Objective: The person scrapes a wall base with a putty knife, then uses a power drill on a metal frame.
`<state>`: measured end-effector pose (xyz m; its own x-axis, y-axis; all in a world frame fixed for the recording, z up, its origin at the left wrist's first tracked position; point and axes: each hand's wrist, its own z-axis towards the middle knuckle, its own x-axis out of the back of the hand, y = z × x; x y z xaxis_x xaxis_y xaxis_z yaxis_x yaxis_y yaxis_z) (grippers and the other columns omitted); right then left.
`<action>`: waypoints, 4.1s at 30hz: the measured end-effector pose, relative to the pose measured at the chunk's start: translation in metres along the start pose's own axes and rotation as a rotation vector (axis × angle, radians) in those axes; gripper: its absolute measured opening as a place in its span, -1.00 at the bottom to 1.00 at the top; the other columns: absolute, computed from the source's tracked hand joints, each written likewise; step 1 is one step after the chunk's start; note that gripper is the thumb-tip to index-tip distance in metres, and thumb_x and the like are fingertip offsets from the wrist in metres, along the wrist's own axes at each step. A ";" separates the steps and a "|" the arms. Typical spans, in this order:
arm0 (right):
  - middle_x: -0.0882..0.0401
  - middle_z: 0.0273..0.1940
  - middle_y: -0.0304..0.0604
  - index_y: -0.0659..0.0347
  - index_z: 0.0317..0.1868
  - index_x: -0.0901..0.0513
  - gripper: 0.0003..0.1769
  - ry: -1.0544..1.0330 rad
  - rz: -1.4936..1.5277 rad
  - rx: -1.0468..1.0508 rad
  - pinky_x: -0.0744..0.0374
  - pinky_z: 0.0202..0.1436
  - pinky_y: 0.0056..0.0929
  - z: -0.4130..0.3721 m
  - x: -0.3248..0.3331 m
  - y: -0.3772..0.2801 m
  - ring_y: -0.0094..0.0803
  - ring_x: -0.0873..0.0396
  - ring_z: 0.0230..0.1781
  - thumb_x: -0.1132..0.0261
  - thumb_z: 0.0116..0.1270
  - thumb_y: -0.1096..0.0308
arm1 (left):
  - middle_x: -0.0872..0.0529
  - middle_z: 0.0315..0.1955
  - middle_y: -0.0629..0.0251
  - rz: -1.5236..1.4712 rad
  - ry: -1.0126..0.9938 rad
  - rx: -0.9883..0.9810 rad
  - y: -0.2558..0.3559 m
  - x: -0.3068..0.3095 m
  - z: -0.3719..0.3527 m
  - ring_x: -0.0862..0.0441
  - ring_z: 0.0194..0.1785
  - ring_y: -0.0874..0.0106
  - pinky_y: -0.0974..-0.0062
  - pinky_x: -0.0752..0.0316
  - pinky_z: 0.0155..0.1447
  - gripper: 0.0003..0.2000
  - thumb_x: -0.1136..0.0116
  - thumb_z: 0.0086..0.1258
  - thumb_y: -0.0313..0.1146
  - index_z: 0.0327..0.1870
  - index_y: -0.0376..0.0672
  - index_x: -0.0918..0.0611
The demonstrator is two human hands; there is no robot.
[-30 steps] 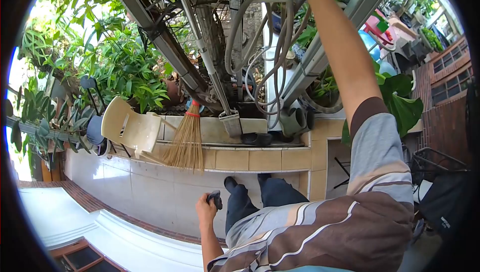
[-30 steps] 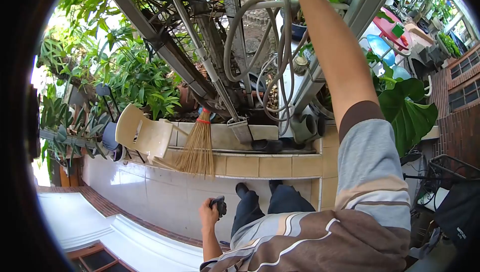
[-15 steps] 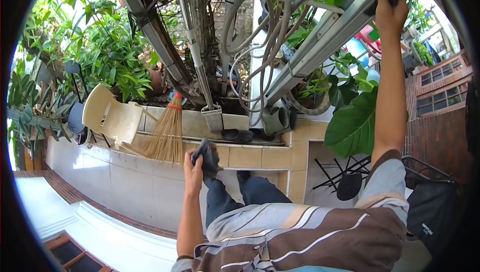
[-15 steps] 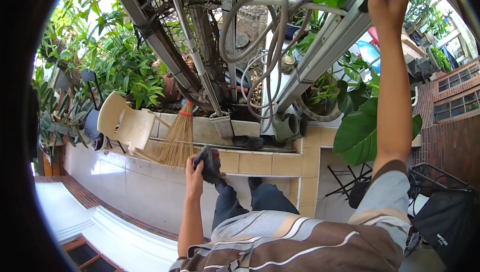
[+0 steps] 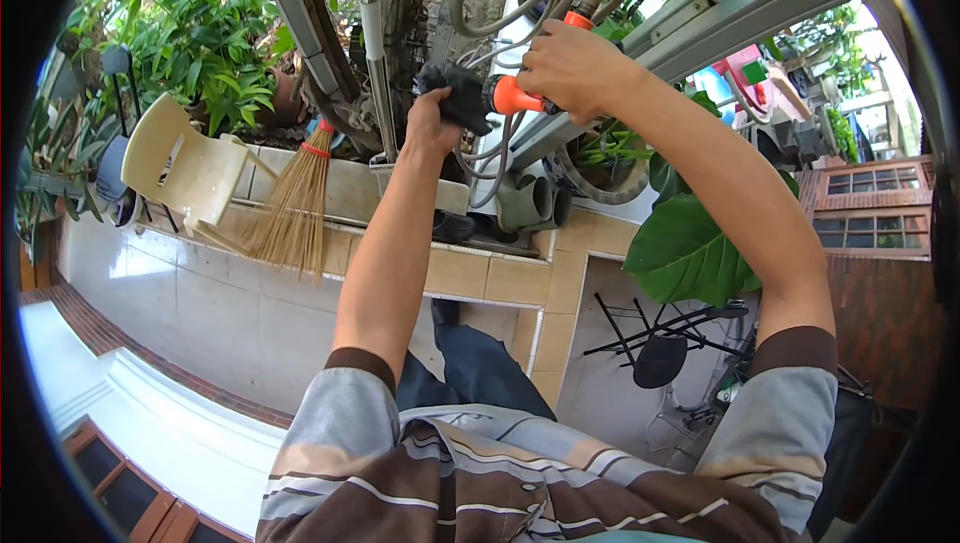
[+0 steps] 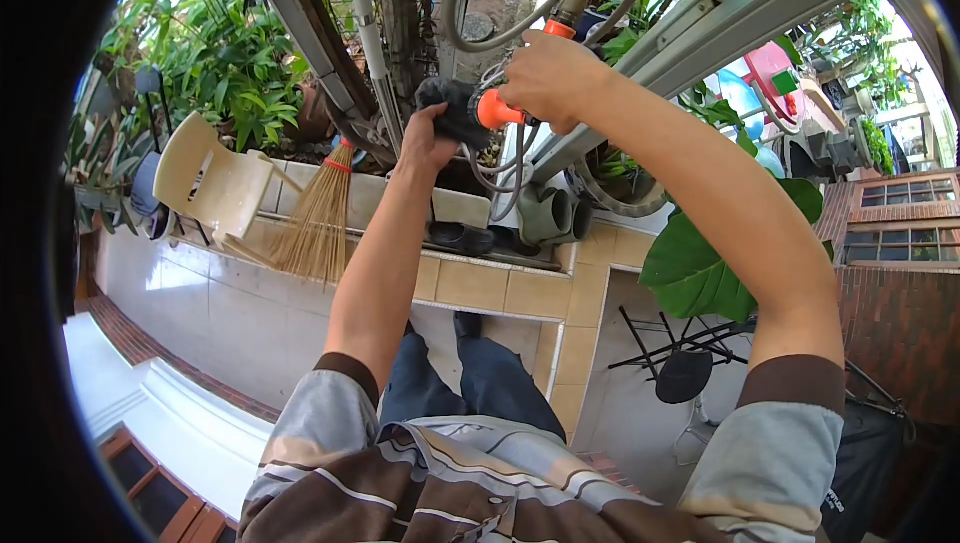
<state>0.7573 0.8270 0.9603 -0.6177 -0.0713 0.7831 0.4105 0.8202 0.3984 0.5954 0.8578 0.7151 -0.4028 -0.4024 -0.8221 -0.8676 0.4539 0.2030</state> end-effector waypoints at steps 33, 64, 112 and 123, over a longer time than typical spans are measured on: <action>-0.77 -0.21 -0.07 0.16 -0.29 -0.80 -0.69 -0.458 -0.062 -0.127 -0.73 -0.11 -0.18 0.087 -0.019 0.018 -0.11 -0.75 -0.14 -0.50 -0.18 0.41 | -0.74 -0.24 0.16 1.068 -0.040 -0.261 -0.026 0.001 0.131 -0.73 -0.33 0.31 0.29 -0.69 -0.22 -0.63 -0.24 0.37 -0.51 0.20 -0.31 -0.57; -0.79 -0.20 -0.19 0.03 -0.11 -0.81 -0.67 -0.951 0.186 -0.025 -0.61 -0.25 -0.05 0.115 -0.059 0.046 -0.14 -0.65 -0.31 -0.58 0.13 0.13 | -0.75 -0.03 -0.02 2.307 -0.294 -1.232 -0.008 -0.001 0.148 -0.75 -0.03 -0.01 0.12 -0.67 -0.03 -0.57 0.10 0.44 -0.52 0.31 0.01 -0.46; -0.80 -0.24 -0.23 -0.05 -0.22 -0.85 -0.70 -0.810 0.072 -0.178 -0.63 -0.27 -0.16 0.097 -0.030 0.025 -0.19 -0.72 -0.28 -0.59 -0.03 0.17 | -0.75 -0.13 0.30 0.922 -0.040 -0.489 -0.027 0.024 0.133 -0.65 -0.03 0.34 0.33 -0.61 0.04 -0.59 0.09 0.23 -0.60 0.05 -0.14 -0.70; -0.80 -0.17 -0.21 -0.04 -0.14 -0.83 -0.63 -0.810 0.061 -0.141 -0.65 -0.22 -0.17 0.097 -0.019 0.024 -0.13 -0.72 -0.21 -0.58 -0.02 0.17 | -0.70 -0.35 0.23 0.320 0.200 -0.431 -0.053 0.007 0.155 -0.66 -0.27 0.38 0.29 -0.63 -0.09 -0.82 -0.43 0.15 -0.61 -0.25 -0.24 -0.68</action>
<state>0.7144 0.9028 0.9086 -0.8620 0.4465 0.2400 0.5058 0.7267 0.4649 0.6837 0.9547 0.6161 -0.6762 -0.4594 -0.5759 -0.7168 0.2299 0.6583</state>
